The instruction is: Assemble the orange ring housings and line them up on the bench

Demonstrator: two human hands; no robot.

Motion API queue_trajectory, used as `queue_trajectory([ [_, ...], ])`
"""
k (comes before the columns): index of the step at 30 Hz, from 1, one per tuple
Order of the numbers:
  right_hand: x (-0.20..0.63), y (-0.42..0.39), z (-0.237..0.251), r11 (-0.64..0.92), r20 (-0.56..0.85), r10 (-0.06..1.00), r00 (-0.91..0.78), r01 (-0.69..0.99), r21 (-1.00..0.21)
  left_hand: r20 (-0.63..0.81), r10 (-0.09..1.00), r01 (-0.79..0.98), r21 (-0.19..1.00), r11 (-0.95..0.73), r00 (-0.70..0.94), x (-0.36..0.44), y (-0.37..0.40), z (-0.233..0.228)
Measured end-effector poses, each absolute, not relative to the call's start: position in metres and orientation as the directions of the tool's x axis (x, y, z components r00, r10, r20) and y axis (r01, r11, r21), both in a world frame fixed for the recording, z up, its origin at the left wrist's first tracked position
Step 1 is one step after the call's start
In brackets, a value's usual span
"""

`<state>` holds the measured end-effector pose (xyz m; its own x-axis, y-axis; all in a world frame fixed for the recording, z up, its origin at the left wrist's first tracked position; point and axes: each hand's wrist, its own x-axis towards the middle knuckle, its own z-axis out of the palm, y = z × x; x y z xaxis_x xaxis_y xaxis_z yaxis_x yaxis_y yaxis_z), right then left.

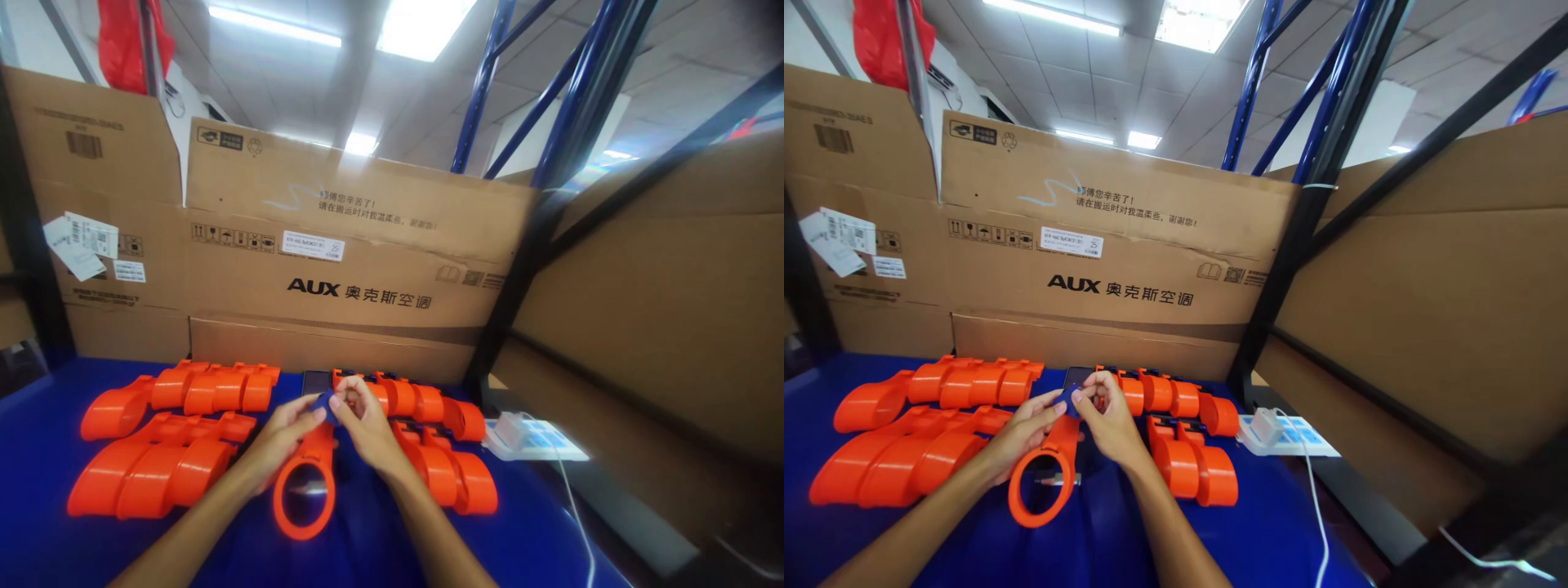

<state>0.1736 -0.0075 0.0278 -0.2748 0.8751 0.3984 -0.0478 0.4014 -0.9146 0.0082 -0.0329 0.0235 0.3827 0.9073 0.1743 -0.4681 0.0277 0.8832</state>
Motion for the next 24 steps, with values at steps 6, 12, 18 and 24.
queue_trajectory([
  [6, 0.179, -0.01, 0.037, 0.514, 0.443, 0.838, -0.319, 0.191, -0.836, 0.18, 0.938, -0.472, 0.882, -0.02, 0.297, 0.008, -0.036, 0.031],
  [12, 0.208, -0.036, 0.061, 0.407, 0.21, 0.912, -0.352, 0.835, -0.369, 0.018, 0.983, -0.591, 0.801, 0.094, 0.181, -0.002, -0.022, 0.026],
  [18, 0.208, -0.053, 0.063, 0.353, -0.012, 0.935, -0.356, 0.93, -0.098, 0.041, 0.975, -0.597, 0.796, 0.1, 0.217, -0.004, -0.018, 0.018],
  [24, 0.211, -0.047, 0.056, 0.377, -0.018, 0.924, -0.382, 0.916, -0.135, 0.043, 0.972, -0.6, 0.793, 0.107, 0.231, 0.0, -0.021, 0.014],
])
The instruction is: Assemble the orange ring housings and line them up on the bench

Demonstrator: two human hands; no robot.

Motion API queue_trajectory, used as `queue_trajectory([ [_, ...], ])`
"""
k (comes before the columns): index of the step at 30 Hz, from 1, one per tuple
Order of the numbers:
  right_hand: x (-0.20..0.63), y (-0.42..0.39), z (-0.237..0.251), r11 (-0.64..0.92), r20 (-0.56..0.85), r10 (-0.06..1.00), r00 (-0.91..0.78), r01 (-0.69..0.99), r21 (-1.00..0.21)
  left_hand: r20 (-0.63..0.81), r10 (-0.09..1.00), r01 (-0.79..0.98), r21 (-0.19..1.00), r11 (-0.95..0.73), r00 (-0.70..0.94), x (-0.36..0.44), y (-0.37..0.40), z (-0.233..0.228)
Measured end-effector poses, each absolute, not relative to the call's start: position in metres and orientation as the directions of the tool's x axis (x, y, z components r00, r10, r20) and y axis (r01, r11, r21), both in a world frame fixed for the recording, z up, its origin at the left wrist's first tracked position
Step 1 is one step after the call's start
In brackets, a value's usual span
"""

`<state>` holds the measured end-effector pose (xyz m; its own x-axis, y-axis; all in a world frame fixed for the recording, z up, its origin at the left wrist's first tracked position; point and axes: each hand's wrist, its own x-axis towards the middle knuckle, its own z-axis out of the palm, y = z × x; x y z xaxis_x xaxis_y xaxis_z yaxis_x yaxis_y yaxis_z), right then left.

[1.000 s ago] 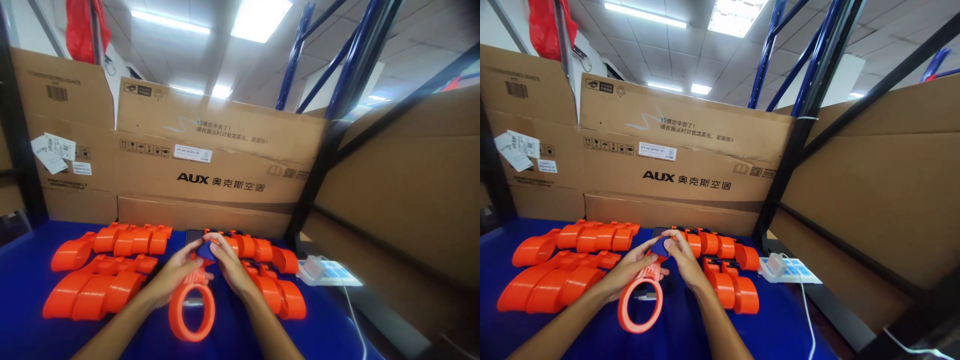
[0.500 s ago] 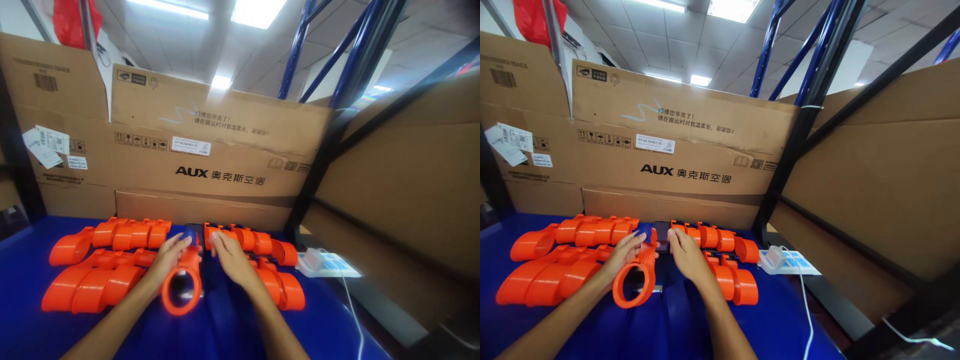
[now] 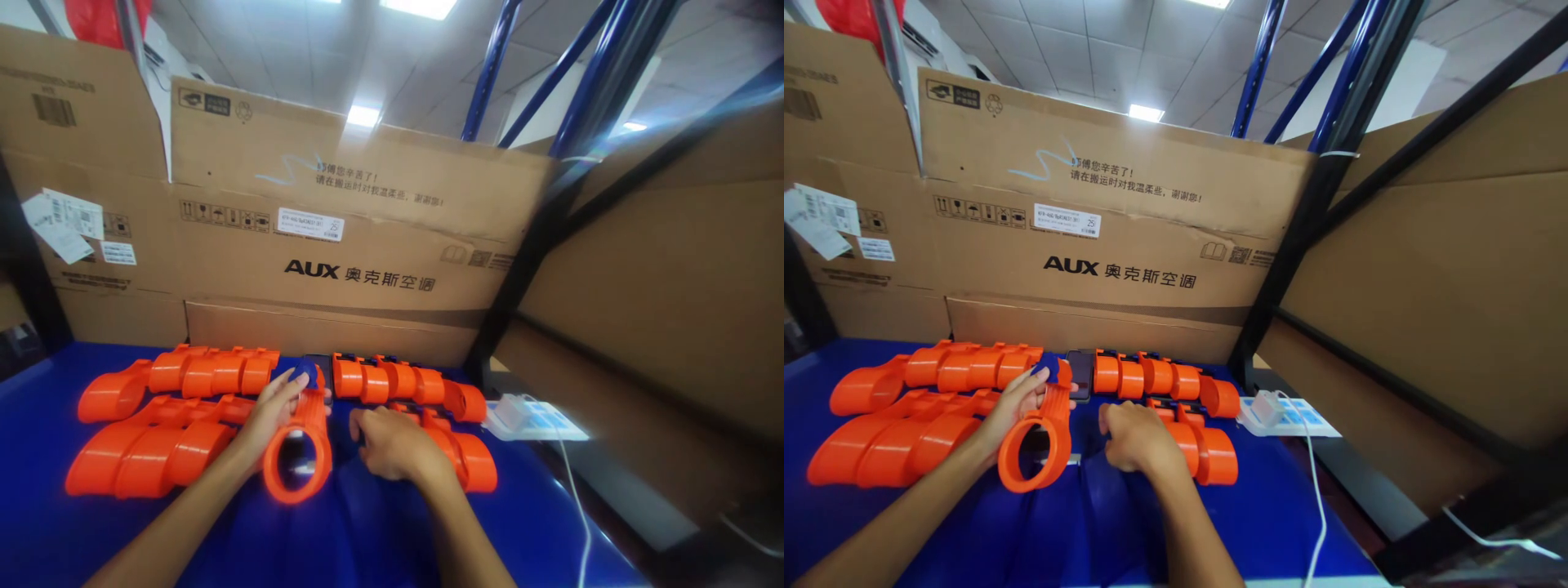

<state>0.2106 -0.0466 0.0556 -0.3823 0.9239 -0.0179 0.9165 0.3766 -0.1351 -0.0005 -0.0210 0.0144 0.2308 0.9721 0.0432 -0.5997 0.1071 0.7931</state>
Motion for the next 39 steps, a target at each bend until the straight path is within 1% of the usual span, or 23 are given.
queue_trajectory([
  [3, 0.218, -0.044, 0.057, 0.36, 0.07, 0.933, -0.354, 0.909, -0.209, 0.063, 0.961, -0.604, 0.789, 0.118, 0.269, 0.001, -0.023, 0.016],
  [7, 0.226, -0.035, 0.063, 0.384, 0.207, 0.922, -0.327, 0.84, -0.384, 0.101, 0.924, -0.612, 0.775, 0.159, 0.368, 0.004, -0.03, 0.021],
  [10, 0.223, -0.026, 0.061, 0.394, 0.356, 0.905, -0.234, 0.777, -0.491, 0.115, 0.9, -0.618, 0.762, 0.192, 0.421, 0.007, -0.04, 0.025],
  [12, 0.216, -0.022, 0.057, 0.403, 0.425, 0.891, -0.16, 0.712, -0.575, 0.102, 0.889, -0.595, 0.776, 0.209, 0.446, 0.009, -0.047, 0.027],
  [15, 0.204, -0.021, 0.054, 0.453, 0.462, 0.879, -0.12, 0.513, -0.729, 0.096, 0.888, -0.569, 0.797, 0.202, 0.449, 0.012, -0.052, 0.028],
  [17, 0.197, -0.024, 0.055, 0.478, 0.452, 0.878, -0.155, 0.331, -0.814, 0.128, 0.898, -0.6, 0.782, 0.17, 0.42, 0.013, -0.049, 0.027],
  [19, 0.194, -0.028, 0.059, 0.467, 0.424, 0.878, -0.223, 0.198, -0.862, 0.164, 0.909, -0.65, 0.747, 0.14, 0.383, 0.012, -0.043, 0.026],
  [21, 0.193, -0.032, 0.062, 0.437, 0.372, 0.874, -0.313, 0.171, -0.883, 0.171, 0.918, -0.681, 0.72, 0.131, 0.357, 0.009, -0.035, 0.024],
  [23, 0.192, -0.036, 0.063, 0.404, 0.309, 0.871, -0.382, 0.201, -0.892, 0.154, 0.932, -0.689, 0.714, 0.125, 0.328, 0.005, -0.029, 0.021],
  [25, 0.189, -0.039, 0.061, 0.373, 0.276, 0.873, -0.402, 0.186, -0.909, 0.144, 0.939, -0.687, 0.717, 0.117, 0.311, 0.004, -0.027, 0.018],
  [29, 0.18, -0.04, 0.052, 0.378, 0.332, 0.869, -0.367, 0.057, -0.924, 0.172, 0.923, -0.683, 0.72, 0.121, 0.345, 0.007, -0.029, 0.016],
  [31, 0.177, -0.038, 0.048, 0.413, 0.376, 0.86, -0.345, 0.04, -0.91, 0.2, 0.912, -0.696, 0.708, 0.119, 0.359, 0.008, -0.03, 0.017],
  [33, 0.177, -0.035, 0.047, 0.455, 0.418, 0.857, -0.302, 0.06, -0.888, 0.212, 0.917, -0.718, 0.689, 0.104, 0.337, 0.008, -0.031, 0.018],
  [35, 0.18, -0.032, 0.048, 0.489, 0.453, 0.858, -0.242, 0.111, -0.865, 0.207, 0.941, -0.729, 0.682, 0.059, 0.269, 0.006, -0.031, 0.017],
  [37, 0.185, -0.03, 0.049, 0.516, 0.485, 0.852, -0.197, 0.162, -0.841, 0.205, 0.964, -0.721, 0.693, -0.022, 0.167, 0.004, -0.029, 0.016],
  [39, 0.19, -0.029, 0.051, 0.546, 0.509, 0.834, -0.213, 0.184, -0.817, 0.22, 0.972, -0.697, 0.709, -0.103, 0.081, 0.003, -0.027, 0.015],
])
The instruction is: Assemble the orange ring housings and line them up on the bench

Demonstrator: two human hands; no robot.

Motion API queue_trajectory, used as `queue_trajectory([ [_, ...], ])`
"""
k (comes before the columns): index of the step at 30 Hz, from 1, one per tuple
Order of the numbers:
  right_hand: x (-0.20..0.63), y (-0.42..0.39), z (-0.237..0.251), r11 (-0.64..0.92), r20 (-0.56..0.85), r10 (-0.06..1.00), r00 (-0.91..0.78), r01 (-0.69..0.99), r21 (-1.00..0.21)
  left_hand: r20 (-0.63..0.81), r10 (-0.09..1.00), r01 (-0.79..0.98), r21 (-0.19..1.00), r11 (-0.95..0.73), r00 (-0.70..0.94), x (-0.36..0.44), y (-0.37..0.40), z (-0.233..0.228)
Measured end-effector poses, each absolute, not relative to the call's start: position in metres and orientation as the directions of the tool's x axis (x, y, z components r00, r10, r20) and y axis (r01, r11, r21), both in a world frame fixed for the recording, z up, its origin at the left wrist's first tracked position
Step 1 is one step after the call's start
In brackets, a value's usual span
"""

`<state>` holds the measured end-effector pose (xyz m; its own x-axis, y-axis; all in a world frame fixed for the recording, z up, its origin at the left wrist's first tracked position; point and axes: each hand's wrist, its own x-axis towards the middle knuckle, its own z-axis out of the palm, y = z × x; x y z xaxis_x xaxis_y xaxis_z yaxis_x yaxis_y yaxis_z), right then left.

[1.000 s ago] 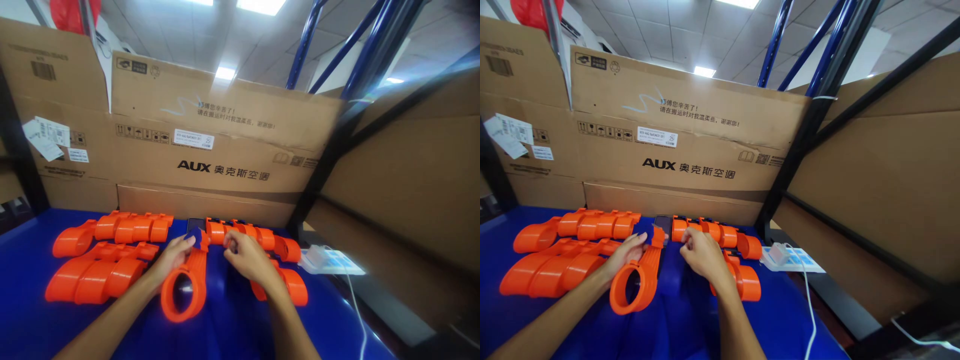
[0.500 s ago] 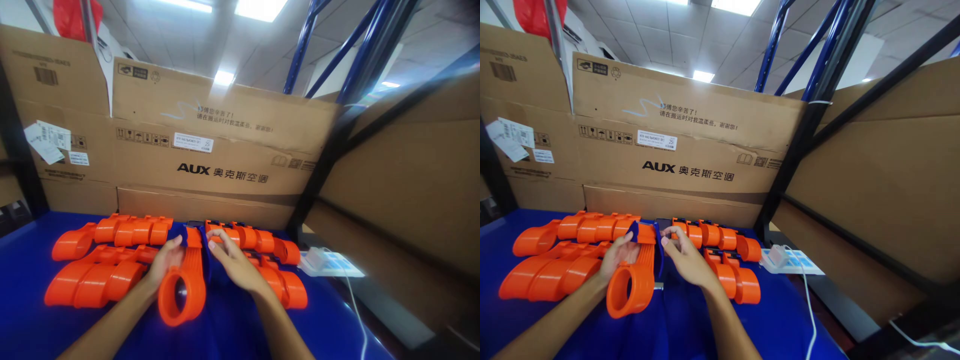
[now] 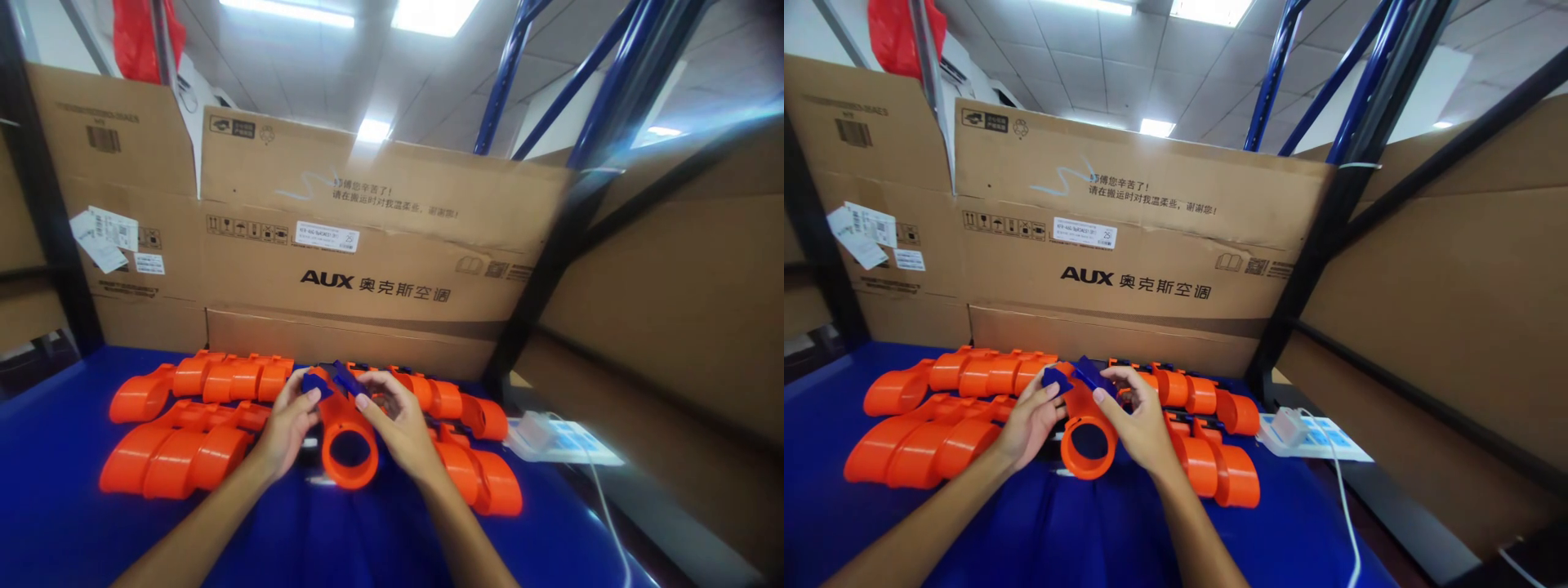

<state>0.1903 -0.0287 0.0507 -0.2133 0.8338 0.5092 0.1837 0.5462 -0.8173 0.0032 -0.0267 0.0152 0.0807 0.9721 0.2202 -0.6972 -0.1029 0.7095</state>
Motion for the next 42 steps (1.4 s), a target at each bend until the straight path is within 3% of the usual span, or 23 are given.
queue_trajectory([
  [17, 0.195, -0.027, 0.05, 0.555, 0.491, 0.825, -0.28, 0.238, -0.797, 0.271, 0.963, -0.627, 0.752, -0.205, 0.01, 0.003, -0.027, 0.02],
  [26, 0.192, -0.032, 0.047, 0.509, 0.434, 0.812, -0.39, 0.111, -0.853, 0.283, 0.959, -0.647, 0.732, -0.212, 0.005, 0.001, -0.026, 0.017],
  [29, 0.193, -0.035, 0.048, 0.615, 0.514, 0.773, -0.372, 0.243, -0.75, 0.302, 0.953, -0.622, 0.747, -0.236, 0.0, 0.001, -0.026, 0.016],
  [32, 0.194, -0.035, 0.049, 0.715, 0.616, 0.694, -0.372, 0.458, -0.529, 0.32, 0.947, -0.513, 0.808, -0.29, -0.03, 0.001, -0.024, 0.017],
  [35, 0.193, -0.036, 0.048, 0.753, 0.651, 0.626, -0.43, 0.55, -0.361, 0.344, 0.935, -0.408, 0.844, -0.347, -0.084, 0.0, -0.022, 0.016],
  [42, 0.192, -0.036, 0.047, 0.794, 0.686, 0.55, -0.476, 0.553, -0.253, 0.368, 0.92, -0.383, 0.836, -0.392, -0.137, -0.001, -0.023, 0.016],
])
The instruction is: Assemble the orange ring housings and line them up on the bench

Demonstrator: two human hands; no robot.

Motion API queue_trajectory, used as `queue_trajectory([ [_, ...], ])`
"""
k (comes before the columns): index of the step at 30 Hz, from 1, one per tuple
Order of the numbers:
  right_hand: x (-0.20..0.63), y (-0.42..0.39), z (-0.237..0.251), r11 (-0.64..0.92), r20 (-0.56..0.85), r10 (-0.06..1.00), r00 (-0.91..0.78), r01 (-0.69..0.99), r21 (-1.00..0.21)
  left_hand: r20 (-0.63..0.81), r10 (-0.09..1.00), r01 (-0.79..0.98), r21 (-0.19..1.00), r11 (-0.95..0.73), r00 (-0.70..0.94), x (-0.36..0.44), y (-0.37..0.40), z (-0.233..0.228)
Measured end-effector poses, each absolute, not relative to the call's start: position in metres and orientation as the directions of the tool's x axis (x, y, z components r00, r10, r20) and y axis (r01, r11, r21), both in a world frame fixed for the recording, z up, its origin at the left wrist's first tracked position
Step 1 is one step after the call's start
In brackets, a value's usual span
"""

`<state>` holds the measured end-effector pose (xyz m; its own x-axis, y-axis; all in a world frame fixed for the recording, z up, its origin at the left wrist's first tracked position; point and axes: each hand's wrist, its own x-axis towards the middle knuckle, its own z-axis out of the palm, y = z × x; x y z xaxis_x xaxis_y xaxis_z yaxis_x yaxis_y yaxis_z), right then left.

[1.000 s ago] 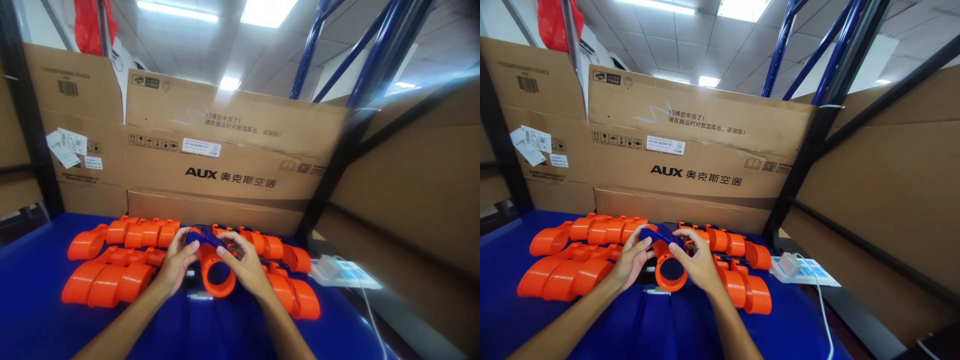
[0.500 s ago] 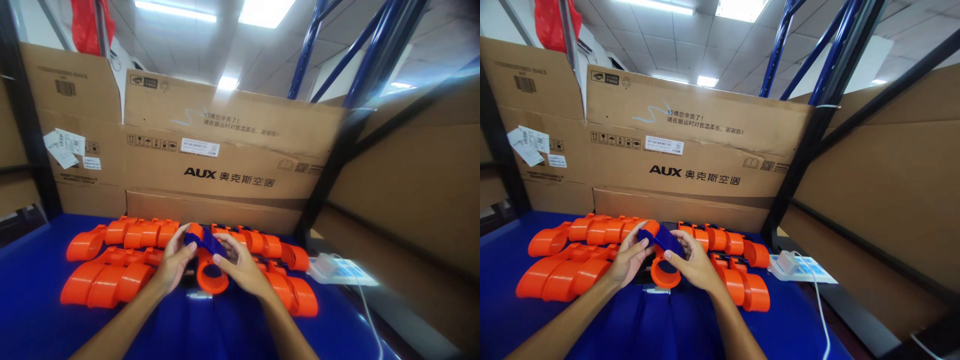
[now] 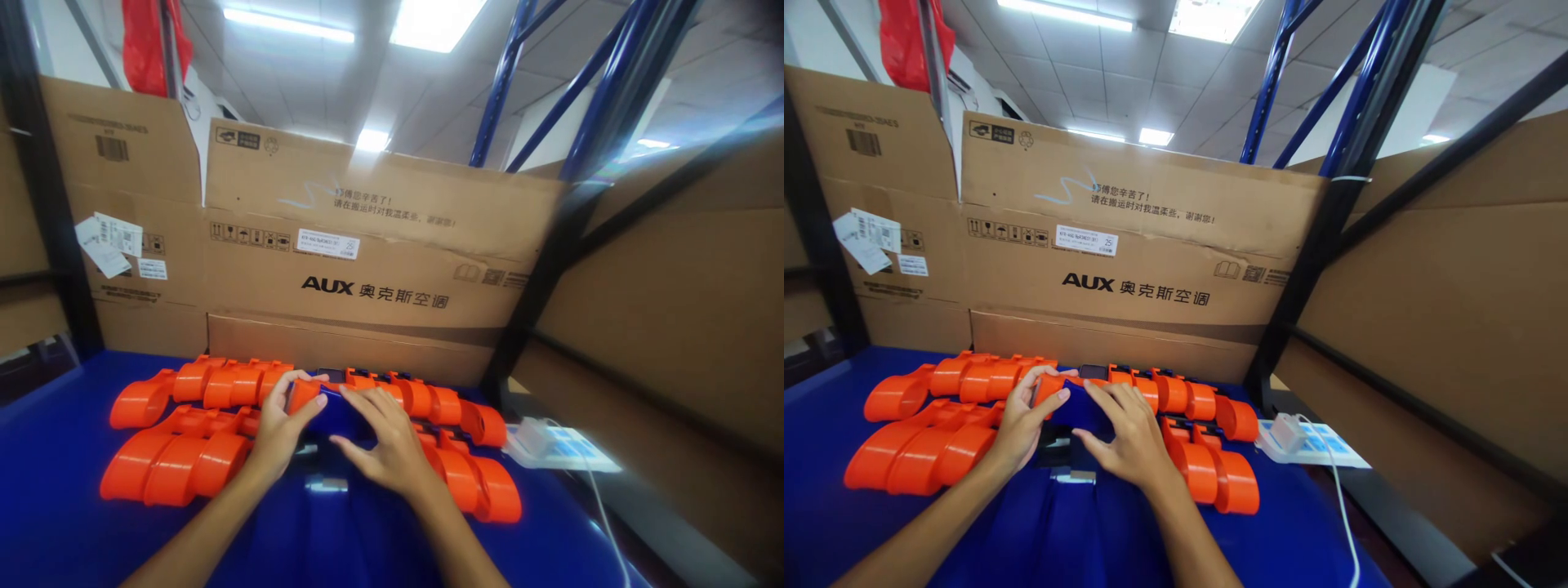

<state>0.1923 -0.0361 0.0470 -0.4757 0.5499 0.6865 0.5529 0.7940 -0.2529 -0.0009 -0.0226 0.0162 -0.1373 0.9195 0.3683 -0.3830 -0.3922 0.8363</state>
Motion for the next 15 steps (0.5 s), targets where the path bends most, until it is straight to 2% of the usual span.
queue_trajectory([
  [6, 0.193, -0.038, 0.046, 0.792, 0.694, 0.538, -0.478, 0.568, -0.223, 0.385, 0.914, -0.376, 0.834, -0.405, -0.129, -0.002, -0.02, 0.013],
  [8, 0.192, -0.038, 0.045, 0.789, 0.73, 0.539, -0.421, 0.555, -0.263, 0.392, 0.915, -0.42, 0.817, -0.394, -0.097, -0.001, -0.019, 0.011],
  [11, 0.19, -0.035, 0.043, 0.764, 0.763, 0.598, -0.245, 0.459, -0.452, 0.451, 0.892, -0.459, 0.8, -0.387, 0.034, 0.0, -0.022, 0.011],
  [15, 0.181, -0.028, 0.034, 0.616, 0.635, 0.772, 0.04, 0.2, -0.762, 0.495, 0.824, -0.252, 0.865, -0.435, 0.276, 0.007, -0.031, 0.008],
])
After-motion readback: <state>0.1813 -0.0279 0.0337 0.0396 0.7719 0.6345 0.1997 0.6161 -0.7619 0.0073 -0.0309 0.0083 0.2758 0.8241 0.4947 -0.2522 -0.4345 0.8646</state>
